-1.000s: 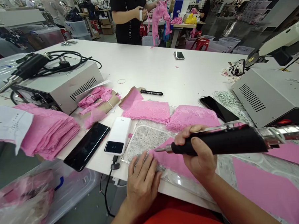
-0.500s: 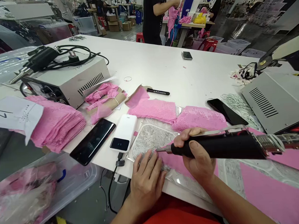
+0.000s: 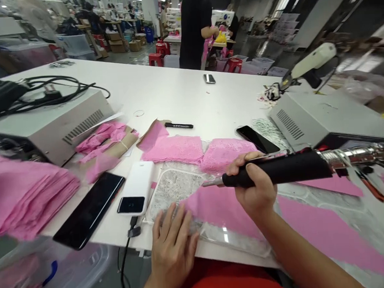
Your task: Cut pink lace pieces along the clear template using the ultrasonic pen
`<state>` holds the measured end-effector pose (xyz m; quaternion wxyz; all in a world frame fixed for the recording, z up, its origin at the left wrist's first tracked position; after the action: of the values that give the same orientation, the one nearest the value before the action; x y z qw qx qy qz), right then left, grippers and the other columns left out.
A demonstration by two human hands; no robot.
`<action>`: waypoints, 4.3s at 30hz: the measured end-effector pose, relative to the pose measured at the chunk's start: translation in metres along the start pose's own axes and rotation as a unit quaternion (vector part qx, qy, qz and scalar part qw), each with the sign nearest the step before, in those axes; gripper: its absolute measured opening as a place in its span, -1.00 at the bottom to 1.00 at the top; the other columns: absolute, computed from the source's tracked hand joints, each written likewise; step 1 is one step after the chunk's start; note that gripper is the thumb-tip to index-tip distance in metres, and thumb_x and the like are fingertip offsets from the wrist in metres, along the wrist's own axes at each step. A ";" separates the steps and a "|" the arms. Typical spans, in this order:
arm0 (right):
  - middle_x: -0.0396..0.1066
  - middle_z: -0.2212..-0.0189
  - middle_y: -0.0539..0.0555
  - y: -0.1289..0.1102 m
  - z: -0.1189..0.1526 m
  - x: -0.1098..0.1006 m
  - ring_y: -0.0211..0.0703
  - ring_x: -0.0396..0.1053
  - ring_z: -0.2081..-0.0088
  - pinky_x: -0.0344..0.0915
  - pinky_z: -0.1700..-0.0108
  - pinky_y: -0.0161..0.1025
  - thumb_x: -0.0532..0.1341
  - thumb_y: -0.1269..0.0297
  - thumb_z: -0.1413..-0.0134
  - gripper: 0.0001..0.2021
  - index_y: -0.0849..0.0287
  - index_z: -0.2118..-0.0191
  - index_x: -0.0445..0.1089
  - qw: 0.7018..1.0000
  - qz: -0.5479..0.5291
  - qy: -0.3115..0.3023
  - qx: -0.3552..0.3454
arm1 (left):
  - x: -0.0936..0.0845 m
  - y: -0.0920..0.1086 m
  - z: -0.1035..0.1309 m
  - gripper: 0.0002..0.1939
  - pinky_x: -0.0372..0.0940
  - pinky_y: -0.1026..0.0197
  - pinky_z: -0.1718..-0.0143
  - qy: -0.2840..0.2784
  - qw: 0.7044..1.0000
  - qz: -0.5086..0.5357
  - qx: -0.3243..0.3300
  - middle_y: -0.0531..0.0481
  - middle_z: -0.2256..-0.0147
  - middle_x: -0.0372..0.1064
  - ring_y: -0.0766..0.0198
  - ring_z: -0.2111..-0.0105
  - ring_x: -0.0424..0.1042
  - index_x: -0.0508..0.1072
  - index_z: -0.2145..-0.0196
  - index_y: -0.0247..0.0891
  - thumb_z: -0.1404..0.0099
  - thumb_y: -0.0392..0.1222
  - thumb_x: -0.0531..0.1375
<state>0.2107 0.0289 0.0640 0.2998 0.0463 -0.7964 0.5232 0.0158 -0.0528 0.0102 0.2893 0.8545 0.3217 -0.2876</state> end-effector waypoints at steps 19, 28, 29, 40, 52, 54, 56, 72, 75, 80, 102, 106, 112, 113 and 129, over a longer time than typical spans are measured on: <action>0.28 0.51 -0.10 -0.014 -0.008 -0.049 -0.34 0.29 0.53 0.29 0.43 -0.28 0.28 0.30 0.12 -0.87 0.11 0.38 0.33 0.997 0.037 0.067 -0.033 | 0.010 -0.006 0.000 -0.64 -0.16 -0.16 -0.30 -0.016 1.000 0.015 -0.023 -0.13 -0.02 0.45 0.01 -0.20 0.22 0.45 -0.05 -0.22 -0.34 -0.08 0.17; 0.28 0.49 -0.09 -0.013 -0.006 -0.047 -0.34 0.29 0.53 0.28 0.44 -0.28 0.26 0.29 0.09 -0.89 0.10 0.38 0.32 0.997 0.048 0.046 -0.033 | 0.011 -0.006 0.001 -0.63 -0.18 -0.17 -0.30 -0.018 0.999 0.011 -0.029 -0.13 -0.02 0.45 -0.01 -0.21 0.21 0.45 -0.05 -0.21 -0.34 -0.07 0.17; 0.28 0.50 -0.09 -0.013 -0.006 -0.047 -0.34 0.29 0.53 0.27 0.45 -0.29 0.27 0.29 0.09 -0.88 0.10 0.37 0.32 0.997 0.048 0.046 -0.032 | 0.011 -0.005 0.001 -0.63 -0.18 -0.17 -0.30 -0.019 0.999 0.010 -0.029 -0.13 -0.02 0.45 0.00 -0.21 0.20 0.44 -0.06 -0.21 -0.34 -0.07 0.17; 0.31 0.50 -0.11 -0.015 -0.009 -0.043 -0.32 0.31 0.54 0.30 0.48 -0.27 0.27 0.30 0.08 -0.87 0.10 0.38 0.30 0.997 0.046 0.047 -0.034 | 0.012 -0.011 0.004 -0.48 -0.23 -0.14 -0.33 -0.053 0.996 -0.047 0.058 -0.15 -0.06 0.41 0.02 -0.27 0.10 0.35 -0.16 -0.24 -0.27 -0.12 0.24; 0.27 0.52 -0.10 -0.044 -0.003 -0.078 -0.34 0.29 0.56 0.29 0.47 -0.28 0.24 0.32 0.14 -0.90 0.12 0.41 0.30 0.990 0.069 0.103 -0.064 | 0.011 -0.012 0.002 -0.56 -0.19 -0.20 -0.30 -0.037 0.999 -0.008 -0.009 -0.13 -0.06 0.41 0.00 -0.24 0.16 0.38 -0.13 -0.18 -0.30 -0.15 0.22; 0.27 0.52 -0.10 -0.042 -0.002 -0.077 -0.34 0.28 0.56 0.30 0.47 -0.27 0.23 0.32 0.13 -0.90 0.11 0.41 0.29 0.990 0.075 0.101 -0.065 | 0.010 -0.010 0.002 -0.55 -0.20 -0.20 -0.31 -0.038 0.999 -0.007 -0.003 -0.13 -0.06 0.41 0.00 -0.24 0.16 0.37 -0.14 -0.17 -0.29 -0.15 0.22; 0.28 0.52 -0.10 -0.040 -0.003 -0.076 -0.33 0.28 0.56 0.29 0.47 -0.27 0.23 0.32 0.12 -0.90 0.11 0.40 0.29 0.990 0.079 0.094 -0.066 | 0.011 -0.007 0.002 -0.51 -0.22 -0.18 -0.31 -0.045 0.998 -0.017 0.029 -0.13 -0.05 0.42 0.01 -0.24 0.16 0.36 -0.15 -0.18 -0.27 -0.14 0.24; 0.25 0.54 -0.09 -0.067 -0.004 -0.108 -0.34 0.26 0.57 0.27 0.49 -0.29 0.22 0.32 0.17 -0.90 0.12 0.43 0.29 0.979 0.093 0.147 -0.105 | 0.012 -0.016 0.004 -0.44 -0.23 -0.16 -0.32 -0.048 0.997 -0.031 0.055 -0.17 -0.06 0.40 0.00 -0.25 0.14 0.33 -0.18 -0.20 -0.25 -0.14 0.27; 0.24 0.54 -0.09 -0.069 -0.002 -0.118 -0.33 0.25 0.57 0.26 0.50 -0.28 0.22 0.31 0.19 -0.89 0.11 0.43 0.29 0.977 0.096 0.162 -0.097 | 0.012 -0.014 0.003 -0.43 -0.22 -0.16 -0.31 -0.048 0.996 -0.034 0.060 -0.15 -0.06 0.41 0.00 -0.25 0.14 0.31 -0.19 -0.19 -0.24 -0.14 0.27; 0.24 0.54 -0.09 -0.066 0.000 -0.120 -0.33 0.24 0.58 0.26 0.51 -0.27 0.23 0.29 0.19 -0.87 0.10 0.43 0.28 0.977 0.100 0.162 -0.095 | 0.012 -0.015 0.003 -0.44 -0.22 -0.18 -0.31 -0.051 0.997 -0.034 0.046 -0.14 -0.07 0.40 -0.01 -0.24 0.15 0.31 -0.20 -0.16 -0.25 -0.14 0.26; 0.28 0.53 -0.08 -0.071 0.010 -0.121 -0.34 0.26 0.57 0.27 0.52 -0.29 0.23 0.31 0.15 -0.90 0.12 0.41 0.33 0.986 0.067 0.129 -0.083 | 0.011 -0.006 -0.002 -0.53 -0.16 -0.27 -0.28 -0.034 0.999 -0.011 -0.020 -0.11 -0.07 0.39 -0.04 -0.21 0.22 0.34 -0.18 -0.08 -0.32 -0.13 0.22; 0.29 0.53 -0.09 -0.070 0.015 -0.122 -0.34 0.26 0.58 0.28 0.54 -0.29 0.25 0.32 0.17 -0.89 0.11 0.41 0.35 0.989 0.059 0.119 -0.067 | 0.010 -0.005 -0.003 -0.58 -0.16 -0.28 -0.27 -0.032 0.999 -0.004 -0.034 -0.11 -0.06 0.41 -0.05 -0.20 0.23 0.37 -0.15 -0.08 -0.34 -0.11 0.20; 0.30 0.52 -0.08 -0.069 0.015 -0.121 -0.33 0.28 0.57 0.30 0.52 -0.29 0.24 0.33 0.15 -0.90 0.12 0.40 0.36 0.990 0.053 0.110 -0.069 | 0.009 -0.003 -0.005 -0.57 -0.16 -0.29 -0.27 -0.029 0.999 -0.013 -0.025 -0.12 -0.05 0.41 -0.05 -0.19 0.24 0.37 -0.15 -0.08 -0.33 -0.14 0.21; 0.30 0.52 -0.08 -0.069 0.015 -0.121 -0.33 0.29 0.57 0.30 0.52 -0.29 0.25 0.32 0.14 -0.90 0.12 0.40 0.35 0.990 0.054 0.107 -0.068 | 0.009 -0.003 -0.005 -0.56 -0.15 -0.29 -0.27 -0.031 0.999 -0.015 -0.023 -0.13 -0.05 0.41 -0.06 -0.19 0.24 0.37 -0.15 -0.08 -0.33 -0.14 0.22; 0.26 0.51 -0.07 -0.075 0.031 -0.122 -0.33 0.26 0.57 0.28 0.57 -0.29 0.24 0.28 0.11 -0.89 0.12 0.38 0.34 0.995 0.041 0.085 -0.041 | 0.009 -0.002 -0.006 -0.53 -0.15 -0.27 -0.26 -0.040 0.998 -0.039 0.022 -0.18 -0.04 0.42 -0.06 -0.21 0.21 0.35 -0.16 -0.14 -0.30 -0.22 0.23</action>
<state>0.3259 -0.0604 0.0521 0.3463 -0.0435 -0.7901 0.5039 0.0221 -0.0441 0.0075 0.2719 0.8352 0.3367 -0.3392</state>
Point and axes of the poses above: each hand's wrist, its own z-axis away from the middle knuckle, its own x-axis out of the palm, y = z × x, the point moved 6 cm from there along -z, towards the middle knuckle
